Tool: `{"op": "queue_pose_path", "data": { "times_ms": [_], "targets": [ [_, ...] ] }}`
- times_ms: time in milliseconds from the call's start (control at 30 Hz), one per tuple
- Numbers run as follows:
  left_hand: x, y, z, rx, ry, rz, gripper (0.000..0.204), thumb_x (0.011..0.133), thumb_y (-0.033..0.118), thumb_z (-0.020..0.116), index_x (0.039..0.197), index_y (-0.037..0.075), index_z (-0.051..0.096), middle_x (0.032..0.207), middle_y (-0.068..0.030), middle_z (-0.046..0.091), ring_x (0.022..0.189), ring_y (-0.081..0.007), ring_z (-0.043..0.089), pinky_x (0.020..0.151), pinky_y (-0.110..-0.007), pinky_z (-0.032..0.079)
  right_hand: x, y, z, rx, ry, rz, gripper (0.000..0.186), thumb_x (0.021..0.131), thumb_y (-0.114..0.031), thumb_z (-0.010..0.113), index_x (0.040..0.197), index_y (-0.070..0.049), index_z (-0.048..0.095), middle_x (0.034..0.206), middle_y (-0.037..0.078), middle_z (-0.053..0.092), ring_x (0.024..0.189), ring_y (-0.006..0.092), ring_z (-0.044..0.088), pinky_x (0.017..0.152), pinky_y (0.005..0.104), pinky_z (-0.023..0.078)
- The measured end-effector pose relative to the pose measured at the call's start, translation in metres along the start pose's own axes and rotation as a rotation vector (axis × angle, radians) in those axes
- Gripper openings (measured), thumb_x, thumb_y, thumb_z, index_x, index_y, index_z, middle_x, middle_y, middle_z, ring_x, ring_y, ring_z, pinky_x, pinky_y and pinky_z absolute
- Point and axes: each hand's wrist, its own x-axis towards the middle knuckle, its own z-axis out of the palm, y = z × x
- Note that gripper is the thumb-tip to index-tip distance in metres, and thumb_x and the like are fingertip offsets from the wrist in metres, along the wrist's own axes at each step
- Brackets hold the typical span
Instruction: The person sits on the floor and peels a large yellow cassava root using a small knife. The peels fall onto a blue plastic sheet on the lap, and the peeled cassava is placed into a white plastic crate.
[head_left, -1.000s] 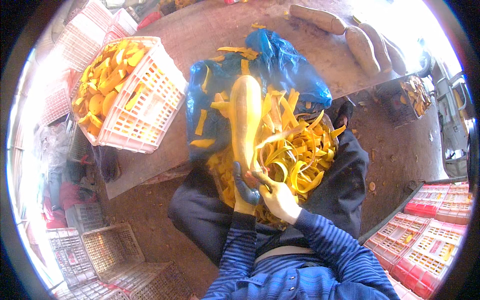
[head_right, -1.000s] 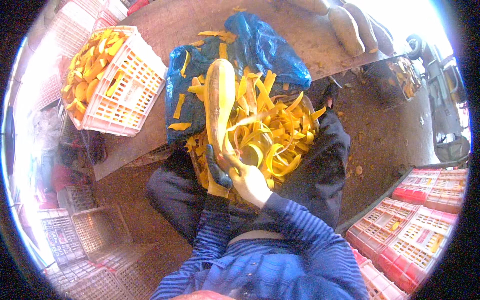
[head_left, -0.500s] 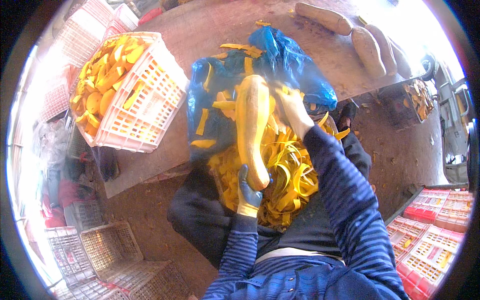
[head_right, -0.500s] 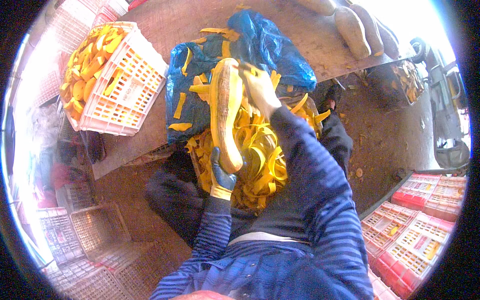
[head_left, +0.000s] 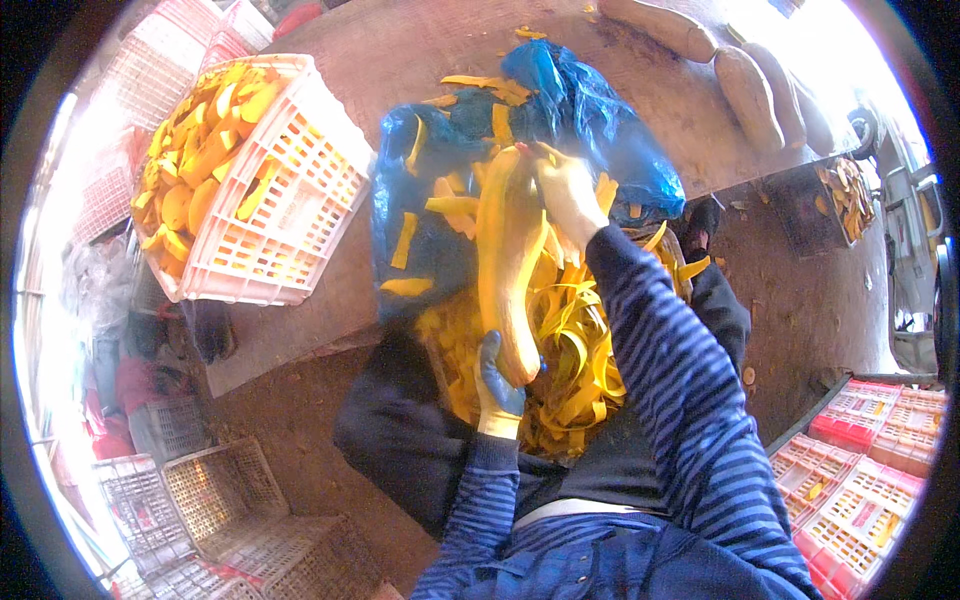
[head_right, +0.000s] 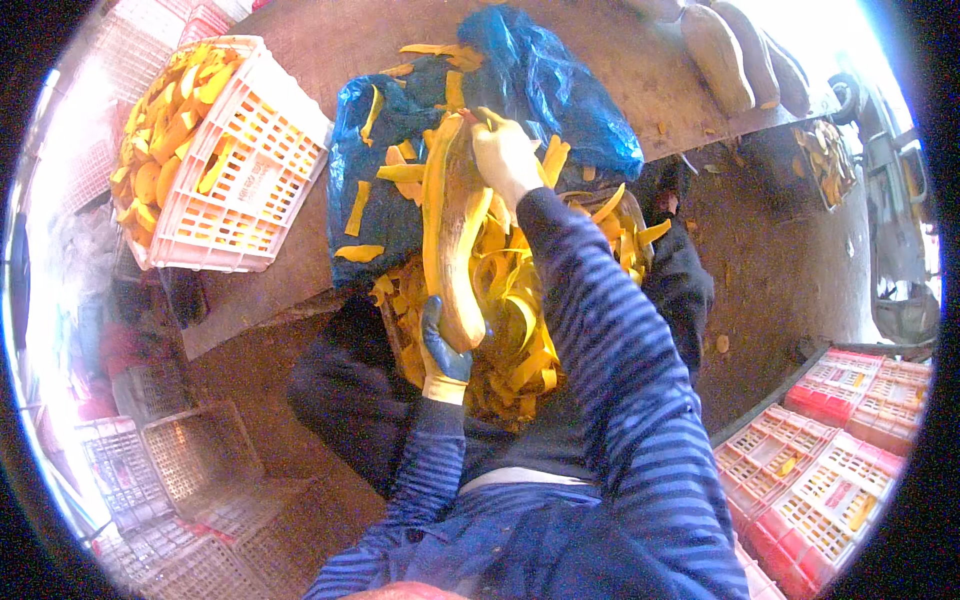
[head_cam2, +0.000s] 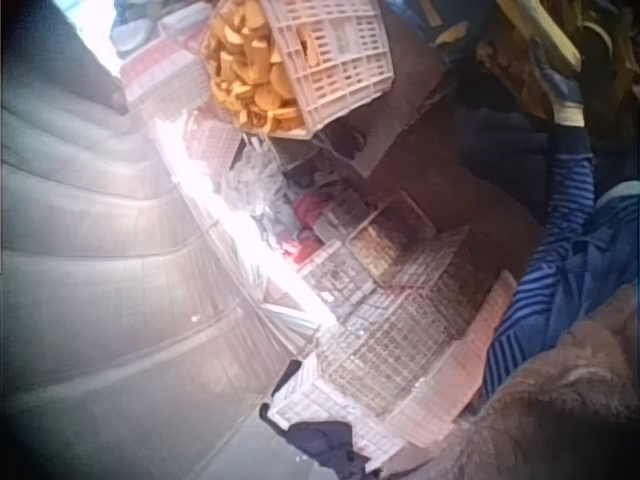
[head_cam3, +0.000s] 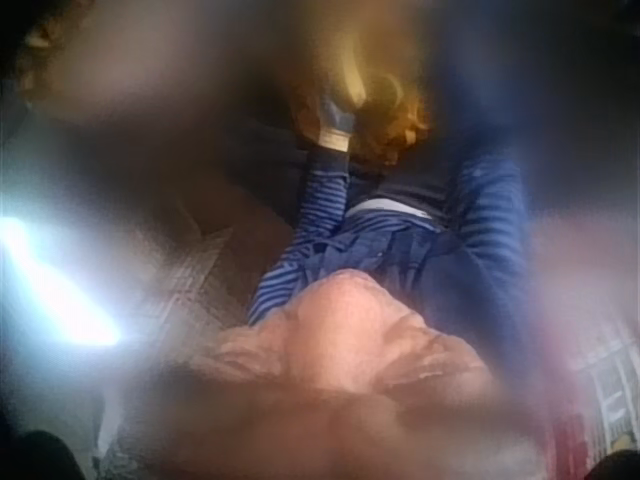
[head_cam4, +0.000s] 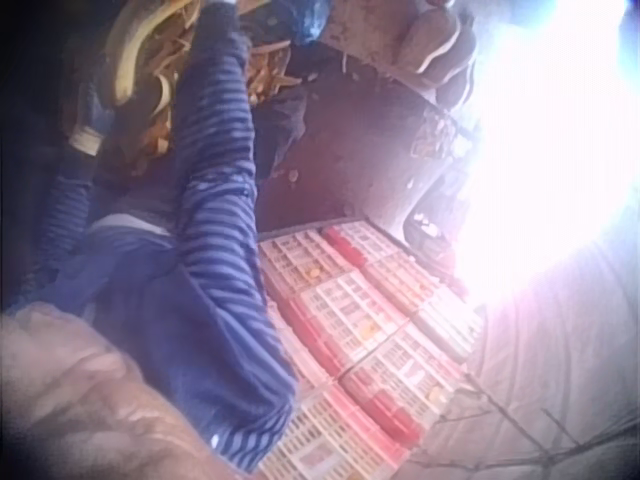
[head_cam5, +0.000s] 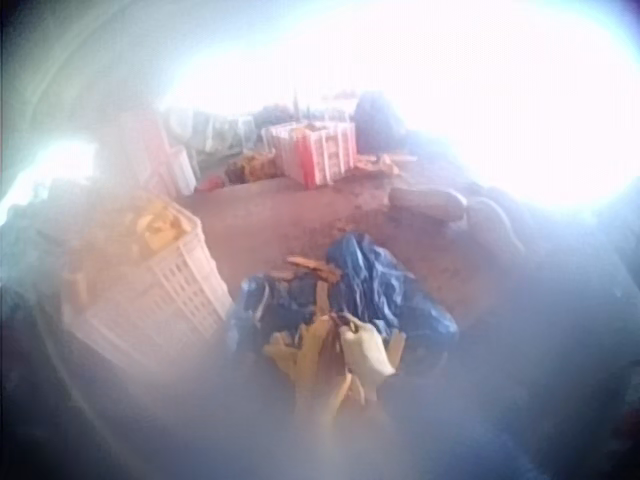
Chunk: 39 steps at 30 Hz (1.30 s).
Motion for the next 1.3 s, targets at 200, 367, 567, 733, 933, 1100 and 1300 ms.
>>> {"op": "queue_pose_path", "data": {
  "times_ms": [200,367,567,733,933,1100,1300],
  "targets": [
    [-0.003,-0.005,-0.019,0.059,0.027,0.053,0.044,0.103,0.044,0.058,0.130,0.010,0.063,0.117,-0.0076,0.071,0.107,-0.0254,0.068,0.092,-0.044,0.057,-0.050,0.009,0.011,-0.225,0.280,-0.223,0.043,0.099,-0.020,0.055,0.140,-0.010,0.064,0.110,0.024,0.074,0.099,0.0416,0.070,0.094,0.0428,0.052],
    [0.007,-0.015,-0.032,-0.077,-0.020,0.012,0.046,0.106,0.039,0.054,0.135,0.004,0.059,0.126,-0.0095,0.066,0.113,-0.0252,0.066,0.097,-0.043,0.056,-0.116,0.007,0.031,-0.348,0.363,-0.430,0.048,0.099,-0.017,0.058,0.146,-0.018,0.060,0.096,0.027,0.071,0.086,0.0381,0.073,0.078,0.0446,0.055],
    [0.007,-0.016,-0.029,-0.284,-0.203,-0.108,0.053,0.109,0.039,0.047,0.147,0.002,0.051,0.146,-0.0133,0.058,0.131,-0.0269,0.057,0.114,-0.041,0.044,-0.216,0.003,0.017,-0.369,-0.080,0.102,0.045,0.100,-0.015,0.056,0.144,-0.014,0.061,0.093,0.025,0.074,0.070,0.0248,0.073,0.066,0.0384,0.054],
    [0.004,0.002,-0.021,-0.533,-0.565,-0.317,0.059,0.102,0.053,0.052,0.136,0.006,0.060,0.123,-0.0190,0.068,0.112,-0.0336,0.066,0.103,-0.049,0.051,-0.288,0.009,-0.012,-0.253,-0.309,0.152,0.045,0.098,-0.013,0.055,0.143,-0.007,0.061,0.108,0.028,0.072,0.105,0.0339,0.074,0.092,0.0380,0.055],
    [0.001,0.004,-0.006,-0.369,-0.126,-0.203,0.069,0.095,0.067,0.058,0.125,0.005,0.065,0.096,-0.0141,0.073,0.078,-0.0291,0.071,0.066,-0.042,0.060,-0.297,-0.008,-0.054,-0.287,-0.394,0.205,0.044,0.097,-0.012,0.056,0.139,-0.008,0.065,0.114,0.024,0.074,0.106,0.0280,0.072,0.096,0.0376,0.053],
    [0.006,-0.003,-0.020,-0.541,-0.386,-0.341,0.074,0.094,0.069,0.056,0.134,0.007,0.061,0.121,-0.0143,0.071,0.097,-0.0351,0.070,0.077,-0.053,0.060,-0.167,-0.009,-0.031,-0.134,-0.052,-0.133,0.043,0.098,-0.012,0.056,0.139,-0.002,0.064,0.121,0.020,0.073,0.107,0.0237,0.070,0.095,0.0347,0.053],
    [0.010,-0.004,-0.029,-0.477,-0.353,-0.345,0.076,0.091,0.072,0.058,0.133,0.008,0.062,0.108,-0.0185,0.072,0.088,-0.0357,0.070,0.069,-0.051,0.060,-0.040,-0.016,-0.001,-0.062,-0.068,-0.060,0.039,0.101,-0.022,0.057,0.136,-0.005,0.067,0.116,0.024,0.074,0.099,0.0296,0.072,0.087,0.0360,0.053]
  ]
}}
